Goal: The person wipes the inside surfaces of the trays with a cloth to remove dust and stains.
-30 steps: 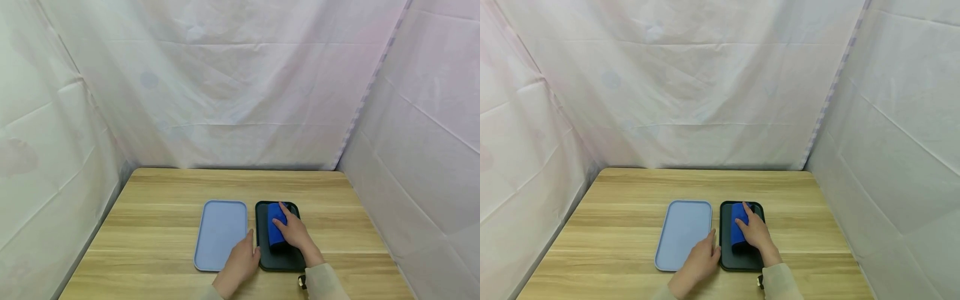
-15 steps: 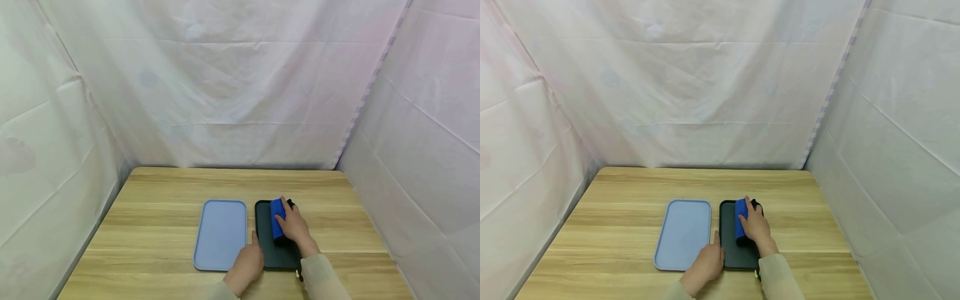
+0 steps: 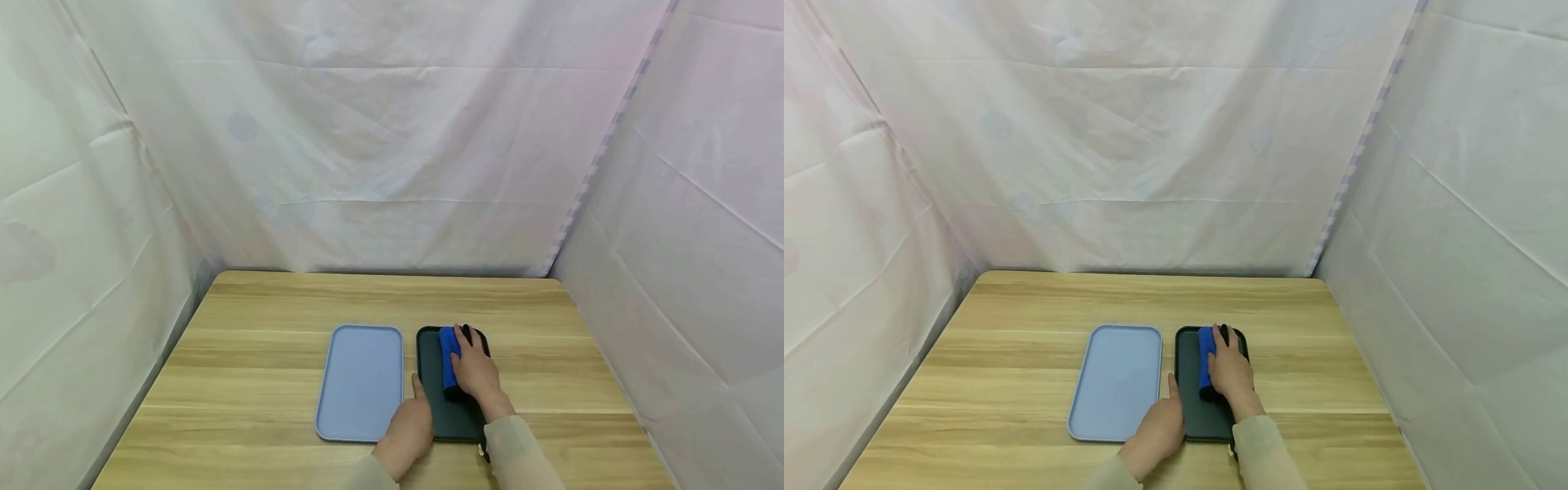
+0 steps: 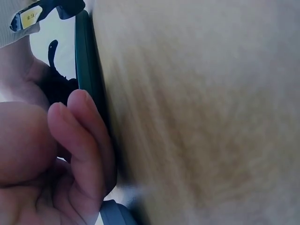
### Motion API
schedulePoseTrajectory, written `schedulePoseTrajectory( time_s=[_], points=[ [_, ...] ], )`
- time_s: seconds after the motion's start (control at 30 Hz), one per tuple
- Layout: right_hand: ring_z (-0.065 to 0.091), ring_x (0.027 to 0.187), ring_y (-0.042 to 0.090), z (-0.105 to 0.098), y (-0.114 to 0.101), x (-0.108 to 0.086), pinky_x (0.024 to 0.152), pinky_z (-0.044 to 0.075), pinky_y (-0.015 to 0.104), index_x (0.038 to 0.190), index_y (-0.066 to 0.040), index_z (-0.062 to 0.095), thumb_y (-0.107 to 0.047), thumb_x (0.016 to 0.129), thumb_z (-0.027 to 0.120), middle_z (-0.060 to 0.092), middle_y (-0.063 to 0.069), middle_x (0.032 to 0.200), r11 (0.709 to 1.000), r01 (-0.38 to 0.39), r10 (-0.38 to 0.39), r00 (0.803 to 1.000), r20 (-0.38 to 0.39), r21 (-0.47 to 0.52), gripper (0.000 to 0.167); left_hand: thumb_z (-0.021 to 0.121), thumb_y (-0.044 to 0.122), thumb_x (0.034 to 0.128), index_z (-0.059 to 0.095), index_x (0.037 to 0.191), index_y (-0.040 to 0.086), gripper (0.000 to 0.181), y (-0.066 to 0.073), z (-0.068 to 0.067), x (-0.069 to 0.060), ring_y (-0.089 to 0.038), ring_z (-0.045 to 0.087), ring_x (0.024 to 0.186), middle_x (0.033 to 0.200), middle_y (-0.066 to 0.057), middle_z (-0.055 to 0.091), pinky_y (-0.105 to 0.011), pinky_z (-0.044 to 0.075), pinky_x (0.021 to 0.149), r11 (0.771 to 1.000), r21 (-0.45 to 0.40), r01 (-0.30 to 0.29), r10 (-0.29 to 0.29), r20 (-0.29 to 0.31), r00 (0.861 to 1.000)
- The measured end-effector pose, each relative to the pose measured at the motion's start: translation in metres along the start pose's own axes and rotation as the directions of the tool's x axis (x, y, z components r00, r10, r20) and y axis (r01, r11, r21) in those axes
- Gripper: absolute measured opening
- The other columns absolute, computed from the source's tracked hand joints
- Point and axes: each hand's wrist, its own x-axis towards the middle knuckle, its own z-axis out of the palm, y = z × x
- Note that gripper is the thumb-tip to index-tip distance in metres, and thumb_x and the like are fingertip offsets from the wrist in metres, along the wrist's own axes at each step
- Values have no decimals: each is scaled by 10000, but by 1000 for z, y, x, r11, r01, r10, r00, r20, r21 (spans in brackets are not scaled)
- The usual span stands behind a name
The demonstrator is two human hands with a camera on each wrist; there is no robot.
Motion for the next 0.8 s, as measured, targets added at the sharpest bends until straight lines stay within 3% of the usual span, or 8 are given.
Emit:
schedulePoseTrajectory(
  time_s=[0.2, 0.8],
  points=[
    [512, 529, 193, 2, -1, -3, 529, 427, 369, 1638, -151, 324, -246, 1075, 532, 194, 194, 1712, 1000, 12, -12, 1000, 6, -16, 608, 786, 97, 869, 162, 1605, -112, 987, 3, 0, 1, -165, 588, 526, 583, -62, 591, -351, 547, 555, 999, 46, 0, -1, 16, 1000],
    [533, 524, 208, 6, -5, 0, 551, 479, 404, 1640, -114, 304, -245, 1092, 487, 203, 211, 1703, 999, 7, -5, 998, 55, -34, 593, 771, 88, 867, 206, 1589, -126, 942, 2, -4, -2, -159, 600, 537, 630, -94, 622, -329, 542, 543, 990, 138, -33, 33, 5, 999]
  ],
)
